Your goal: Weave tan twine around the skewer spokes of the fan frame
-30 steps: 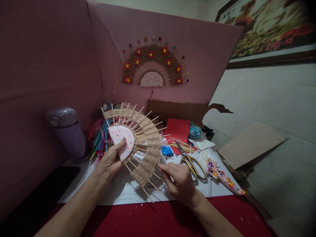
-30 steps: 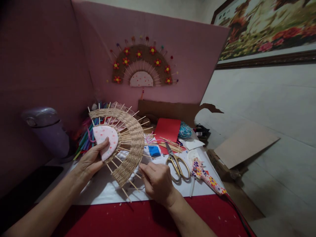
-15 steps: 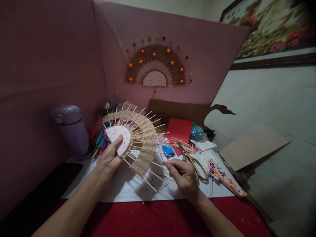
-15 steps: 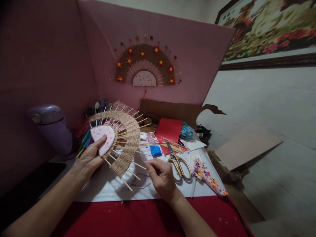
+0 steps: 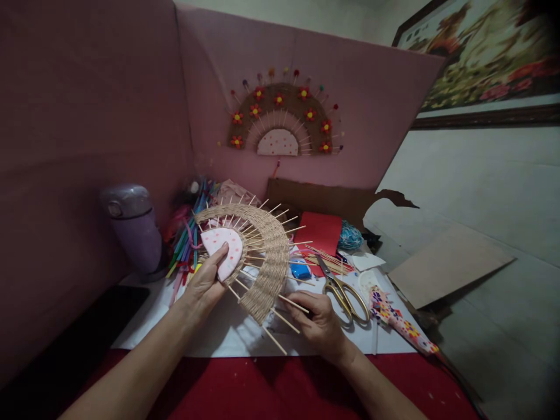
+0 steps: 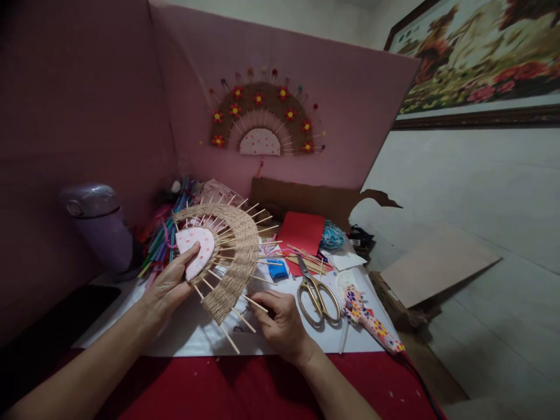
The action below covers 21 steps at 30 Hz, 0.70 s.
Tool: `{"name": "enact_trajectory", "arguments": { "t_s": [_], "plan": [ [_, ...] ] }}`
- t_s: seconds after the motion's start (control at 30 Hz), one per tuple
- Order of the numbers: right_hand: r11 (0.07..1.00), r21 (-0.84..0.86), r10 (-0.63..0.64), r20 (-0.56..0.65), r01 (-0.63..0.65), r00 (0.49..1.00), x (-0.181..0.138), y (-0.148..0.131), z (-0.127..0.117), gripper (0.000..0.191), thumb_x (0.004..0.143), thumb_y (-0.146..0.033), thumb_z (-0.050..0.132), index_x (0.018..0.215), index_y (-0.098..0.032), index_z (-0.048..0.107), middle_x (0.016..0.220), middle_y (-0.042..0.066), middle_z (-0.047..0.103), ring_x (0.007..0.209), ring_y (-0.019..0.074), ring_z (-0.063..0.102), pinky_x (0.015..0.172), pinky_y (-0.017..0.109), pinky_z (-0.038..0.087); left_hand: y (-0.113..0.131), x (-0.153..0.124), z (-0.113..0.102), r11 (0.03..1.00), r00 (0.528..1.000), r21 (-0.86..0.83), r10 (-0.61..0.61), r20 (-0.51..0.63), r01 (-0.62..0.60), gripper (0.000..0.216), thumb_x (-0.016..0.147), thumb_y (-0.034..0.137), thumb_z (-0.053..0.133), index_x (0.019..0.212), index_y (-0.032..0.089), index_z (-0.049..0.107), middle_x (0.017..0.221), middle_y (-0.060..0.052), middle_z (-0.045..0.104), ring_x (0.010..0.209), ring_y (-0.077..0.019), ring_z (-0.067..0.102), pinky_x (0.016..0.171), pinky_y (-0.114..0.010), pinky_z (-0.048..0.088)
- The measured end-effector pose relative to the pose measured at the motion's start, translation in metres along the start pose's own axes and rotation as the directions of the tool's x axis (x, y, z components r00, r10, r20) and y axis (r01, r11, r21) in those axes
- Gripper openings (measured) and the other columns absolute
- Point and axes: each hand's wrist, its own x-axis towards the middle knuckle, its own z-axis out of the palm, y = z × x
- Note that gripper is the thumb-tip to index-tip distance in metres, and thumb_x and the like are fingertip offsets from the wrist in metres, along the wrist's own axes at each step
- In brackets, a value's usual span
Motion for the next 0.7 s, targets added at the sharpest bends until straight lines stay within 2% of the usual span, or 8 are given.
{"name": "enact_trajectory", "arguments": {
  "t_s": [0.1,0.23,0.4,0.5,0.7],
  "plan": [
    [1.0,0.006,-0.02,0.016,0.02,1.0,0.0007,-0.0014,-0.0007,0.021,0.085,-0.021,0.048,0.069,-0.015,0.061,0.057,0.0,0.052,0.052,0.0101,0.045,0.05,0.022,0.036,-0.0023,-0.0021,0.0015,0.999,0.999,0.019,0.027,-0.019,-0.027,0.023,0.082,0.01,0.051,0.102,0.007,0.061,0.078,-0.014,0.071,0.063,-0.0194,0.068,0.061,-0.03,0.059],
    [0.998,0.002,-0.057,0.008,0.057,0.998,-0.0002,0.0005,0.0001,0.016,0.084,-0.018,0.05,0.075,-0.015,0.064,0.061,0.002,0.058,0.054,0.011,0.05,0.052,0.022,0.038,-0.0048,-0.0038,0.0031,0.996,0.996,0.068,0.069,-0.049,-0.065,0.02,0.082,0.013,0.051,0.098,0.007,0.062,0.073,-0.012,0.07,0.06,-0.0188,0.067,0.062,-0.032,0.058],
    [0.993,0.038,-0.114,-0.018,0.115,0.993,-0.0021,0.0062,0.0022,0.015,0.082,-0.013,0.052,0.086,-0.017,0.066,0.072,0.004,0.066,0.064,0.0127,0.06,0.059,0.022,0.044,-0.0043,-0.0046,0.0039,0.993,0.997,0.102,0.066,-0.033,-0.062,0.019,0.082,0.014,0.051,0.097,0.007,0.062,0.07,-0.011,0.07,0.057,-0.0184,0.066,0.058,-0.031,0.058],
    [0.99,0.043,-0.135,-0.027,0.136,0.99,-0.0023,0.0061,0.0019,0.017,0.082,-0.011,0.053,0.091,-0.018,0.066,0.076,0.005,0.068,0.067,0.0131,0.061,0.062,0.022,0.045,-0.0039,-0.0057,0.0059,0.986,0.994,0.128,0.112,-0.008,-0.11,0.019,0.082,0.012,0.05,0.096,0.006,0.061,0.07,-0.01,0.071,0.056,-0.0172,0.066,0.056,-0.028,0.057],
    [0.999,0.008,-0.05,-0.003,0.05,0.999,-0.0029,0.0018,0.0001,0.017,0.083,-0.014,0.049,0.074,-0.017,0.063,0.059,0.001,0.054,0.052,0.0103,0.047,0.05,0.022,0.036,-0.0045,-0.0045,0.0066,0.977,0.985,0.125,0.169,0.027,-0.171,0.022,0.081,0.008,0.05,0.098,0.005,0.062,0.074,-0.011,0.071,0.061,-0.017,0.067,0.062,-0.028,0.058]
  ]
}}
